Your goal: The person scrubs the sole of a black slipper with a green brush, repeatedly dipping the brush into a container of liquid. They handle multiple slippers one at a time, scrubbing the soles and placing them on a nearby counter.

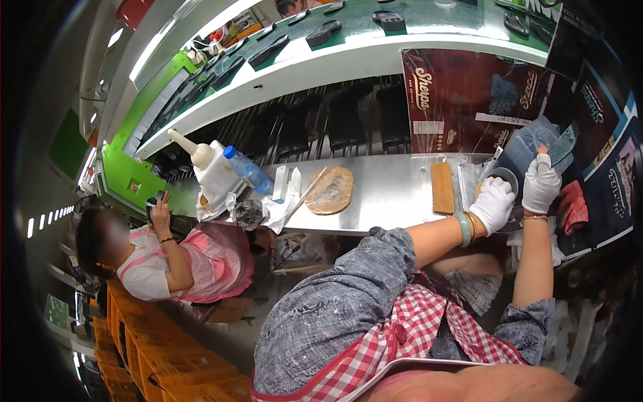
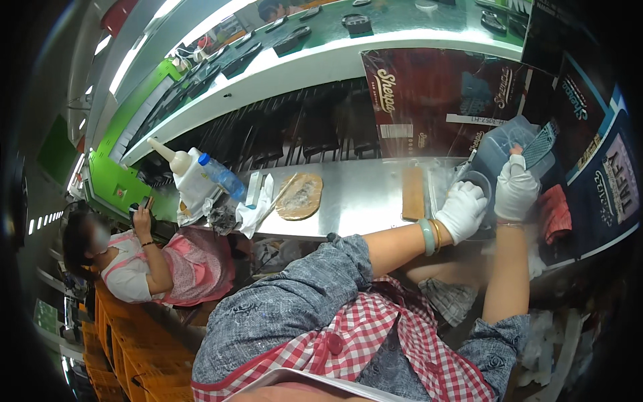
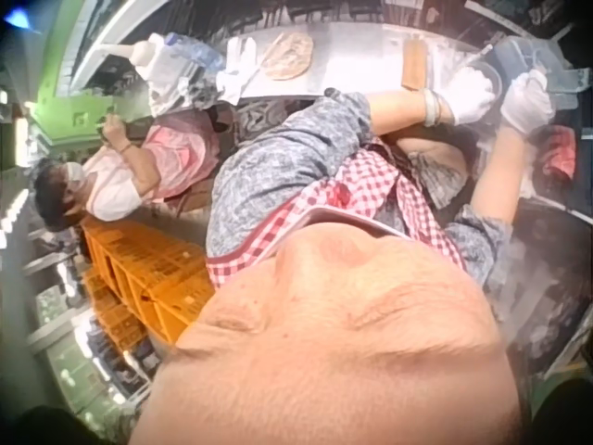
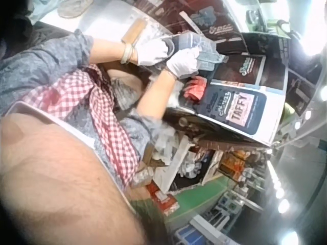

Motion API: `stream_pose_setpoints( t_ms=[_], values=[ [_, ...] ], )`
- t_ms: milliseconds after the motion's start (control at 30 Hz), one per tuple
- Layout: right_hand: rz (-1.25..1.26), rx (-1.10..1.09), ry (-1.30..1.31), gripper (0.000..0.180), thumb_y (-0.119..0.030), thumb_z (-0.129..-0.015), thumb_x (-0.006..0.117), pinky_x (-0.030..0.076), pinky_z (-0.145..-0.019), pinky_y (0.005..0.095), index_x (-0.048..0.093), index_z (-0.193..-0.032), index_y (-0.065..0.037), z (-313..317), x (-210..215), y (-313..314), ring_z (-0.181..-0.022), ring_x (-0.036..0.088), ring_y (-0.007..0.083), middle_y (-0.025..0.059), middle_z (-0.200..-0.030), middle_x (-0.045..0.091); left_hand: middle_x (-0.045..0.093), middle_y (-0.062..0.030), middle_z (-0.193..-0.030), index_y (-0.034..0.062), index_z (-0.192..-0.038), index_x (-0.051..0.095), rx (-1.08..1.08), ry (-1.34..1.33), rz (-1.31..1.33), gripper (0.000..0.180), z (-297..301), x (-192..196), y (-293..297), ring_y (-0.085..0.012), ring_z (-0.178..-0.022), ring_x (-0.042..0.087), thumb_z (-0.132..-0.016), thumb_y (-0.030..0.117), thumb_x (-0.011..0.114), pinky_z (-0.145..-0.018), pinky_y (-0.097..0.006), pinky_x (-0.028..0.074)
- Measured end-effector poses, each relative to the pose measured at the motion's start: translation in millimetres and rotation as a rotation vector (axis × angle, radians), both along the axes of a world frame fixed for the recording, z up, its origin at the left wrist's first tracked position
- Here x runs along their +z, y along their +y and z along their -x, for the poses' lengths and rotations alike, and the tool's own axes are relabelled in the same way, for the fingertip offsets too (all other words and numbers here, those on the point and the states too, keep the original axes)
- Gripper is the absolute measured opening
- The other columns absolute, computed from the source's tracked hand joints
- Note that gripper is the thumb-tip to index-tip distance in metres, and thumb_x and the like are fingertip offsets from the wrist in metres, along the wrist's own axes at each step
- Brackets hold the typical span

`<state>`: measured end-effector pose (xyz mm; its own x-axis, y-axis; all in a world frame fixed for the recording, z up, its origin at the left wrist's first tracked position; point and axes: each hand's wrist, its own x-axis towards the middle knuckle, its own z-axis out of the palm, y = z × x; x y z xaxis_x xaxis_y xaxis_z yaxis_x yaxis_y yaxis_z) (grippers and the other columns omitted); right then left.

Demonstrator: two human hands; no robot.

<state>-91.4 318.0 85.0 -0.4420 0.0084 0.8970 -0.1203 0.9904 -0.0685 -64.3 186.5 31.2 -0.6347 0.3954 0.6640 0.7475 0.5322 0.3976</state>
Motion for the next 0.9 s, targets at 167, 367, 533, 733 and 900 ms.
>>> stream_pose_setpoints(
  t_ms=[167, 367, 533, 733, 900],
  values=[
    [0.058, 0.04, 0.113, 0.015, -0.014, -0.083, 0.061, 0.038, -0.043, 0.0379, 0.067, -0.098, -0.015, 4, 3, -4, -0.044, 0.05, 0.0286, 0.0112, -0.056, 0.056, 0.057, -0.0118, -0.075, 0.0077, -0.073, 0.061, -0.049, -0.076, 0.112, 0.009, 5, 24, -13, -0.0305, -0.075, 0.055, -0.071, 0.015, 0.055, -0.068, -0.041, 0.045],
    [-0.089, -0.208, -0.056, 0.016, -0.011, -0.075, 0.063, 0.042, -0.045, 0.0411, 0.064, -0.089, -0.018, 11, 2, -5, -0.047, 0.055, 0.0315, 0.0111, -0.054, 0.054, 0.061, -0.0098, -0.084, 0.0129, -0.081, 0.069, 0.188, -0.176, -0.073, 0.016, 35, 11, -28, -0.0288, -0.083, 0.056, -0.071, 0.023, 0.062, -0.073, -0.041, 0.046],
    [0.002, 0.012, 0.046, 0.016, -0.013, -0.072, 0.062, 0.047, -0.054, 0.0388, 0.064, -0.088, -0.015, 15, -8, 8, -0.058, 0.059, 0.0309, 0.0101, -0.067, 0.062, 0.06, -0.0042, -0.092, 0.0177, -0.085, 0.071, 0.203, -0.28, -0.079, 0.02, 22, -3, -11, -0.0265, -0.099, 0.05, -0.071, 0.029, 0.064, -0.09, -0.043, 0.035],
    [0.003, 0.05, 0.036, 0.018, -0.008, -0.07, 0.062, 0.052, -0.065, 0.0354, 0.063, -0.088, -0.011, 11, -6, 5, -0.07, 0.064, 0.0301, 0.0088, -0.086, 0.067, 0.06, -0.0037, -0.096, 0.0189, -0.083, 0.072, 0.191, -0.208, 0.134, 0.019, 20, 1, 4, -0.0266, -0.105, 0.048, -0.072, 0.032, 0.065, -0.096, -0.048, 0.03],
    [0.013, 0.072, 0.056, 0.018, -0.008, -0.069, 0.062, 0.052, -0.068, 0.0358, 0.063, -0.087, -0.011, 11, -6, 7, -0.073, 0.065, 0.0295, 0.0084, -0.087, 0.067, 0.061, -0.0022, -0.094, 0.0177, -0.078, 0.071, 0.147, -0.162, 0.114, 0.014, 21, 2, 8, -0.0257, -0.102, 0.05, -0.071, 0.028, 0.066, -0.09, -0.047, 0.034]
  ],
)
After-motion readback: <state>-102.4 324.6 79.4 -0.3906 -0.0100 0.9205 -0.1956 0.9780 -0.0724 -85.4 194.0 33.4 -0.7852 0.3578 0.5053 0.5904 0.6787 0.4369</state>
